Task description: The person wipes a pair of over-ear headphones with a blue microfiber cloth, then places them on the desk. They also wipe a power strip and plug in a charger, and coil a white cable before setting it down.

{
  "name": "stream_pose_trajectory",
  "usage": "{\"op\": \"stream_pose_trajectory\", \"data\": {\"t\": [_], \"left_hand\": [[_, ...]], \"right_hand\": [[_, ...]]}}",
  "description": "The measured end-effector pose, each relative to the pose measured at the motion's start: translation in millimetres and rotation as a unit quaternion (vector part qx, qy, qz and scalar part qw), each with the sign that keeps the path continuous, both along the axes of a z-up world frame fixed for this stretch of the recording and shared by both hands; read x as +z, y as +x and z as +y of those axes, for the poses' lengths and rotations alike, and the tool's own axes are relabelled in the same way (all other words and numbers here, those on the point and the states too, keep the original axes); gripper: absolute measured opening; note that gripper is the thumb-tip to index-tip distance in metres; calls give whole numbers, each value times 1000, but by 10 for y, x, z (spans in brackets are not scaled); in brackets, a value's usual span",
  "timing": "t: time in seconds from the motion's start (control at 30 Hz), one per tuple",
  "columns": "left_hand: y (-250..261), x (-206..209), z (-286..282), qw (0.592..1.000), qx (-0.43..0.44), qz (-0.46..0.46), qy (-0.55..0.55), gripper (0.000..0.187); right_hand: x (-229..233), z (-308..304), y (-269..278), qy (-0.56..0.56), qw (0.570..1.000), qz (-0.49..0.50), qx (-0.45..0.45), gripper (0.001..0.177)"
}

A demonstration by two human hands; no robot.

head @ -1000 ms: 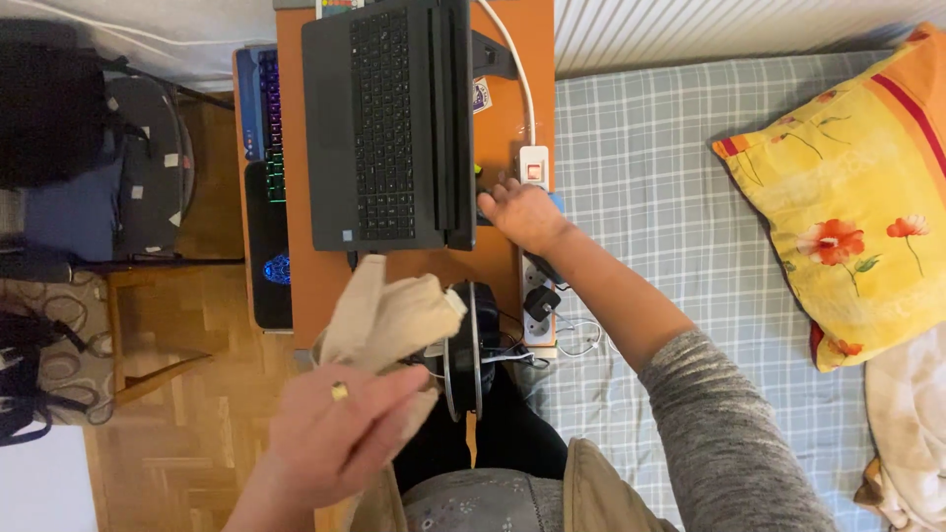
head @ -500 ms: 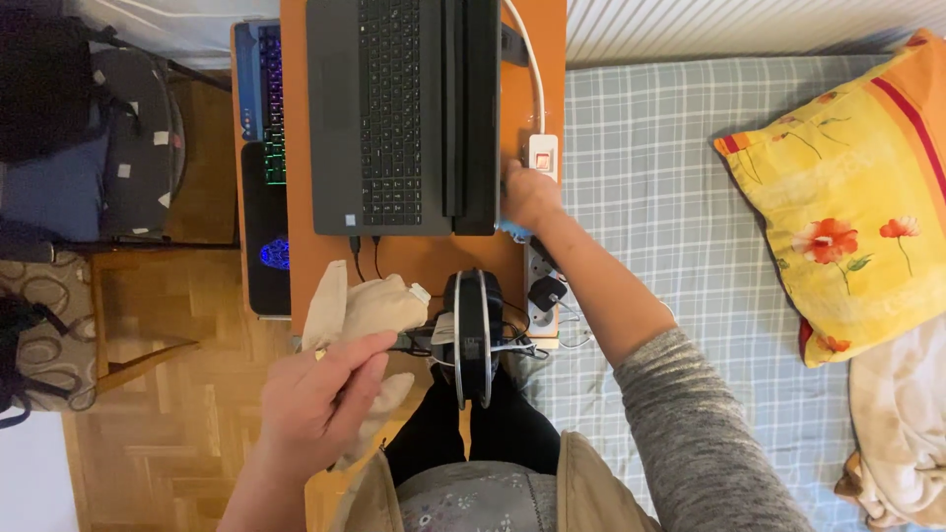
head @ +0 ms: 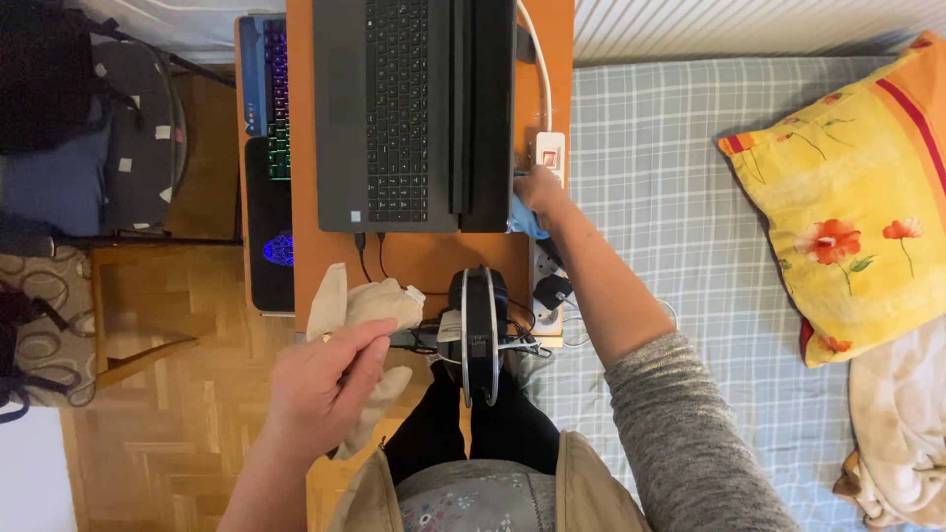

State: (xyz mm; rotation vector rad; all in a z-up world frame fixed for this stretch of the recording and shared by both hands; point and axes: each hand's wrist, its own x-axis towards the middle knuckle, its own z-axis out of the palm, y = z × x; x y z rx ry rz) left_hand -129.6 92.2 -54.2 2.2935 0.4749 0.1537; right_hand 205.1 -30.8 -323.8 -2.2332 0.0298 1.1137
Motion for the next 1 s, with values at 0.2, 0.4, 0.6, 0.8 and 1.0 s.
{"op": "stream_pose_trajectory", "data": {"t": [0.2, 0.4, 0.6, 0.8, 1.0], "left_hand": [[40, -3, 24, 999, 2, 30, -12, 23], [2, 97, 64, 995, 37, 61, -68, 27], [38, 285, 19, 994, 30, 0, -102, 25], [137, 677, -176, 978, -9, -77, -195, 20], [199, 1009, -643, 958, -22, -104, -267, 19]], "right_hand": [[109, -81, -94, 79, 980, 66, -169, 22], [565, -989, 307, 459, 774, 229, -371, 30], [1451, -2138, -138, 586, 718, 181, -329, 36], [515, -3484, -1013, 515, 696, 111, -487, 52], [-464, -4188, -2228, 353, 648, 207, -642, 25]]}}
